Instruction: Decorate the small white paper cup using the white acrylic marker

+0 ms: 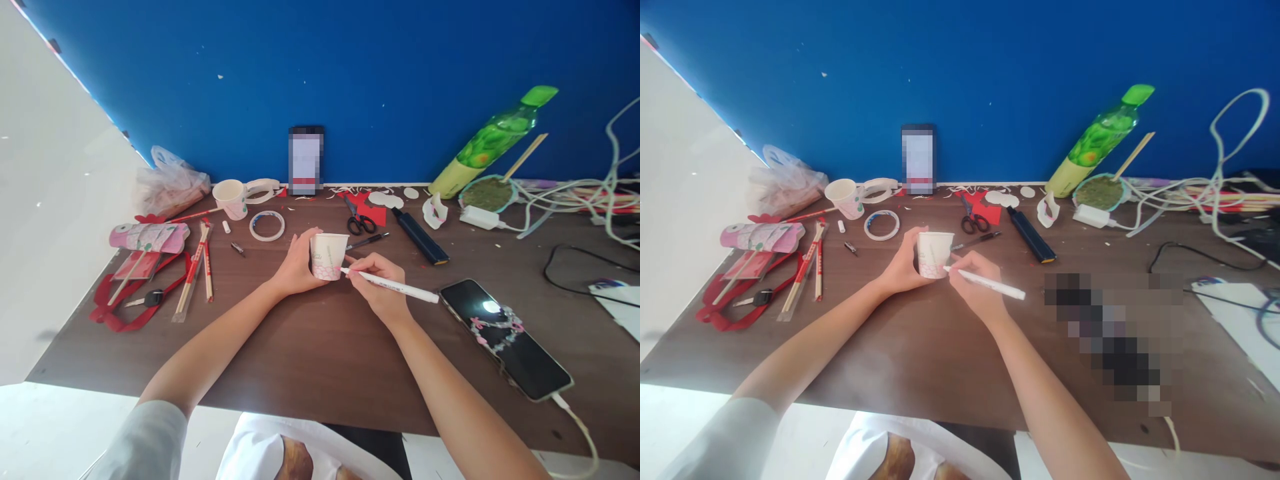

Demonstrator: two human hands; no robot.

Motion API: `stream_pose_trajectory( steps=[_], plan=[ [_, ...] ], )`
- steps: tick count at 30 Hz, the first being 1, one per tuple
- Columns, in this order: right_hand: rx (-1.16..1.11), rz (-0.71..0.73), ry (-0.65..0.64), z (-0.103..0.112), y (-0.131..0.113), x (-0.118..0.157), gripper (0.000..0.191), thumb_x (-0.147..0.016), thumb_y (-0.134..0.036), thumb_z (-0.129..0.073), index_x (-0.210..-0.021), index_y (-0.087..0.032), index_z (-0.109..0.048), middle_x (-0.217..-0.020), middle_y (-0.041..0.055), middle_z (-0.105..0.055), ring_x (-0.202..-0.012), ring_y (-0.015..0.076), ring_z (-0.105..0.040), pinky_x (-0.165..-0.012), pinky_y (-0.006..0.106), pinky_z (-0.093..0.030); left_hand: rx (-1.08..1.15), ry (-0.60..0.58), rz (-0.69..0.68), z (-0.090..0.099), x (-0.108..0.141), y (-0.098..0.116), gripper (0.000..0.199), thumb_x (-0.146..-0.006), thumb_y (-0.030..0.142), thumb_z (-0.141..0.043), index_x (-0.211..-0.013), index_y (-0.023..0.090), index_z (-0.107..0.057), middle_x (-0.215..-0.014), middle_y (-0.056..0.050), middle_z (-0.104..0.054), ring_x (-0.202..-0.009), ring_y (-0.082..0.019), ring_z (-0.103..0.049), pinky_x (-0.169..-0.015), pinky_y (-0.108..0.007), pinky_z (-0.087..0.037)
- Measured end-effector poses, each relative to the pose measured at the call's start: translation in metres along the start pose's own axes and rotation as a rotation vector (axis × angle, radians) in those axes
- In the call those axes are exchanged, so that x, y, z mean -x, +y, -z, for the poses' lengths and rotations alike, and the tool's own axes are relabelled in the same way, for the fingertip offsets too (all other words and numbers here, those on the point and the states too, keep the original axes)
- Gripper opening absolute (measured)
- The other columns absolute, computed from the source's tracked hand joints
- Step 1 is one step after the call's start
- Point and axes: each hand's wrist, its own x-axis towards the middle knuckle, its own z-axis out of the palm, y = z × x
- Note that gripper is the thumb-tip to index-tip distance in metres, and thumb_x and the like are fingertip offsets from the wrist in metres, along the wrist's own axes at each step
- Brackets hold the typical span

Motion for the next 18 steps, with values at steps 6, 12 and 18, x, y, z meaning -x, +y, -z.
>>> stream_pose_trajectory(
  steps=[6,12,18],
  plan=[
    [0.002,-0.013,-0.001,0.0005,0.0001,-0.0005,0.014,-0.068,-0.02,-0.071,-0.061,-0.023,-0.06,-0.058,-0.0008,-0.067,-0.085,0.0283,-0.074,-0.085,0.043,-0.057,0.004,-0.004,0.009,0.0007,0.0006,0.0013,0.093,-0.062,0.036,-0.081,-0.134,0.024,-0.023,-0.142,-0.018,-0.042,-0.136,-0.035,-0.041,-0.114,-0.057,-0.027],
    [-0.039,-0.022,-0.009,0.0019,0.0004,-0.0011,0.014,-0.067,-0.018,-0.07,-0.059,-0.023,-0.06,-0.055,-0.0032,-0.063,-0.067,0.0205,-0.07,-0.092,0.046,-0.055,0.014,-0.007,0.017,0.0013,0.0008,0.0025,0.094,-0.062,0.036,-0.081,-0.135,0.025,-0.023,-0.142,-0.017,-0.043,-0.135,-0.036,-0.042,-0.115,-0.059,-0.025],
    [-0.28,-0.045,0.034,0.005,0.0073,-0.0051,0.013,-0.067,-0.016,-0.066,-0.059,-0.023,-0.059,-0.041,-0.01,-0.049,-0.05,0.0115,-0.057,-0.102,0.048,-0.048,0.022,-0.002,0.002,0.0004,0.0012,0.0003,0.098,-0.062,0.035,-0.081,-0.138,0.024,-0.02,-0.142,-0.018,-0.043,-0.136,-0.035,-0.041,-0.115,-0.06,-0.023]
  ],
)
